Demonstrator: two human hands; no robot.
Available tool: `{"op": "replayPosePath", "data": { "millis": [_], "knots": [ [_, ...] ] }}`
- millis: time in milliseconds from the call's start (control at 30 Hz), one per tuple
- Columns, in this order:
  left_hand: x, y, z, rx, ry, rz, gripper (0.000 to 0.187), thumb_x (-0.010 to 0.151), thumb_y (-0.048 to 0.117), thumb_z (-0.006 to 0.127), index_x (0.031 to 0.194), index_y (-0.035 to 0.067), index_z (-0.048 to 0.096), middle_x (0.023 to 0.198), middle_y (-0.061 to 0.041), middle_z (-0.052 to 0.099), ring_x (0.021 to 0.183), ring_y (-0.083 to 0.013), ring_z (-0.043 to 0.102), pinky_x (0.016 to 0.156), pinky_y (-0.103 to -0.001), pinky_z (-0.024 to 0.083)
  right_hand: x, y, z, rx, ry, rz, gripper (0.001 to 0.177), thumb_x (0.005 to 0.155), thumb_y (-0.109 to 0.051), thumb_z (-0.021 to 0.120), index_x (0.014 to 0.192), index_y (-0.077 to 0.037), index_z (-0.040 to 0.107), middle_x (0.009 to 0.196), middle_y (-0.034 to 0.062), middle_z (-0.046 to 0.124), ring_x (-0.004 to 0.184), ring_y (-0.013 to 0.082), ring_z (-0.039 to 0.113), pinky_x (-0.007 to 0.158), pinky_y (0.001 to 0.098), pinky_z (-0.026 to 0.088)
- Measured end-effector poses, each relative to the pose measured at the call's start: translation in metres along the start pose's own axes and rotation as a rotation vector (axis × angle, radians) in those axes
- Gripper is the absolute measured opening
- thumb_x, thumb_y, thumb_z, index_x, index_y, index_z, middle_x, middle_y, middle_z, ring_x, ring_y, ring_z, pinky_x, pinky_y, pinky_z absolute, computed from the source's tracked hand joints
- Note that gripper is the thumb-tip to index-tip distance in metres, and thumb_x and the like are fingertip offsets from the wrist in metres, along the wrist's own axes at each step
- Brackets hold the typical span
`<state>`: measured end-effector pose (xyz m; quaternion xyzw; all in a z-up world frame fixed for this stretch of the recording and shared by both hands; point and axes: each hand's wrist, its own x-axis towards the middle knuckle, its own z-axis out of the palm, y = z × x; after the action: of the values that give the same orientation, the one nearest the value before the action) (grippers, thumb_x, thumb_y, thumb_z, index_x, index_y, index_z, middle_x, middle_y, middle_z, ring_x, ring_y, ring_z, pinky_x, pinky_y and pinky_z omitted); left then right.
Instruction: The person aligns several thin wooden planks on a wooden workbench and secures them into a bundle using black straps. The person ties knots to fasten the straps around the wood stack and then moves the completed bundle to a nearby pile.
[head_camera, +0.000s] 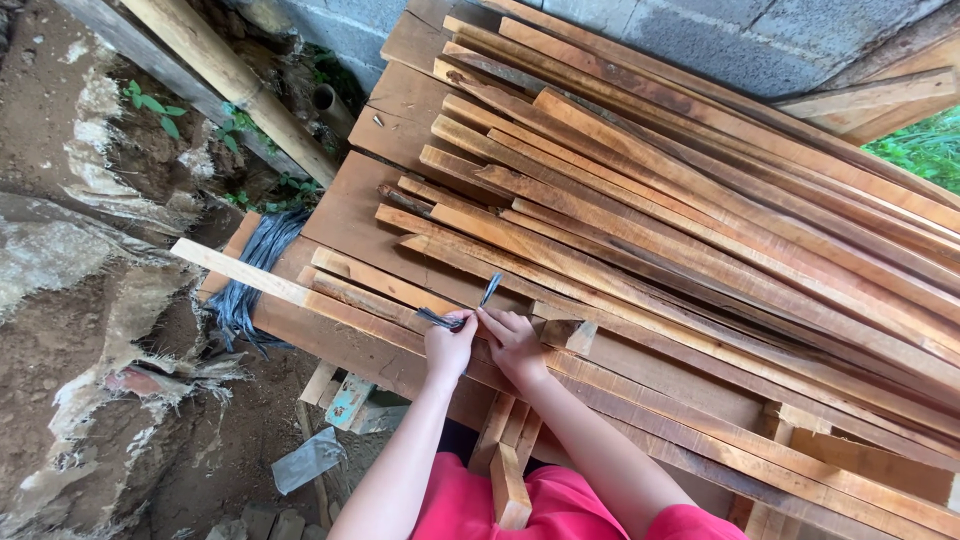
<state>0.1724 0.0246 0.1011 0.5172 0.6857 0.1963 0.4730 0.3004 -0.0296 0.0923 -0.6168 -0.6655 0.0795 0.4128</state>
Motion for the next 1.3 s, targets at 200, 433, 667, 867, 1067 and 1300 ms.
{"op": "replayPosePath", "data": {
  "millis": [200, 433, 667, 867, 1067, 1300],
  "knots": [
    [-0.013, 0.005, -0.009, -0.033, -0.064, 0.043, 0.015, 0.080, 0.032, 0.082, 0.092, 0.023, 0.085, 0.096, -0.008, 0.080, 0.106, -0.0287, 0.073, 0.091, -0.041, 0.054, 0.006, 0.014, 0.015, -0.021, -0.046, 0.170, 0.014, 0.083, -0.010, 0.069, 0.093, -0.016, 0.077, 0.099, -0.0049, 0.071, 0.084, 0.0219, 0.072, 0.076, 0.0337, 0.059],
    [-0.011, 0.001, -0.018, -0.148, -0.121, -0.012, 0.020, 0.085, 0.036, 0.081, 0.099, 0.022, 0.085, 0.093, -0.006, 0.080, 0.102, -0.0240, 0.074, 0.091, -0.037, 0.053, 0.015, 0.030, 0.004, 0.219, -0.458, 0.460, 0.009, 0.078, -0.007, 0.065, 0.078, -0.009, 0.074, 0.095, 0.0062, 0.068, 0.096, 0.0332, 0.069, 0.086, 0.0435, 0.055],
    [-0.013, 0.012, -0.026, -0.349, -0.133, -0.059, 0.017, 0.086, 0.021, 0.083, 0.099, 0.010, 0.083, 0.083, -0.008, 0.079, 0.084, -0.0141, 0.073, 0.082, -0.029, 0.056, 0.014, 0.024, -0.014, 0.476, -0.494, 0.587, 0.012, 0.082, -0.012, 0.074, 0.092, -0.012, 0.080, 0.100, 0.0126, 0.076, 0.104, 0.0328, 0.070, 0.095, 0.0445, 0.051],
    [-0.013, 0.012, -0.025, -0.345, -0.126, -0.083, 0.023, 0.085, 0.021, 0.085, 0.103, 0.007, 0.083, 0.093, -0.011, 0.079, 0.088, -0.0173, 0.074, 0.082, -0.031, 0.057, 0.002, 0.016, -0.003, 0.475, -0.258, 0.600, 0.020, 0.083, -0.012, 0.080, 0.102, -0.015, 0.083, 0.102, 0.0123, 0.078, 0.102, 0.0278, 0.073, 0.092, 0.0394, 0.054],
    [-0.011, 0.011, -0.020, -0.212, -0.114, -0.061, 0.025, 0.085, 0.034, 0.084, 0.102, 0.016, 0.084, 0.095, -0.009, 0.080, 0.097, -0.0206, 0.073, 0.087, -0.034, 0.055, -0.001, 0.017, 0.002, 0.528, -0.138, 0.592, 0.008, 0.092, -0.016, 0.076, 0.088, -0.014, 0.083, 0.089, 0.0083, 0.080, 0.087, 0.0218, 0.074, 0.081, 0.0361, 0.057],
    [-0.023, 0.020, -0.016, 0.048, -0.023, 0.106, 0.039, 0.083, 0.052, 0.081, 0.094, 0.015, 0.085, 0.089, -0.015, 0.078, 0.100, -0.0364, 0.072, 0.090, -0.047, 0.055, 0.014, 0.010, 0.019, 0.583, 0.020, 0.738, 0.012, 0.094, -0.014, 0.073, 0.090, -0.010, 0.083, 0.108, 0.0055, 0.079, 0.098, 0.0184, 0.074, 0.083, 0.0326, 0.058]
  ]
}}
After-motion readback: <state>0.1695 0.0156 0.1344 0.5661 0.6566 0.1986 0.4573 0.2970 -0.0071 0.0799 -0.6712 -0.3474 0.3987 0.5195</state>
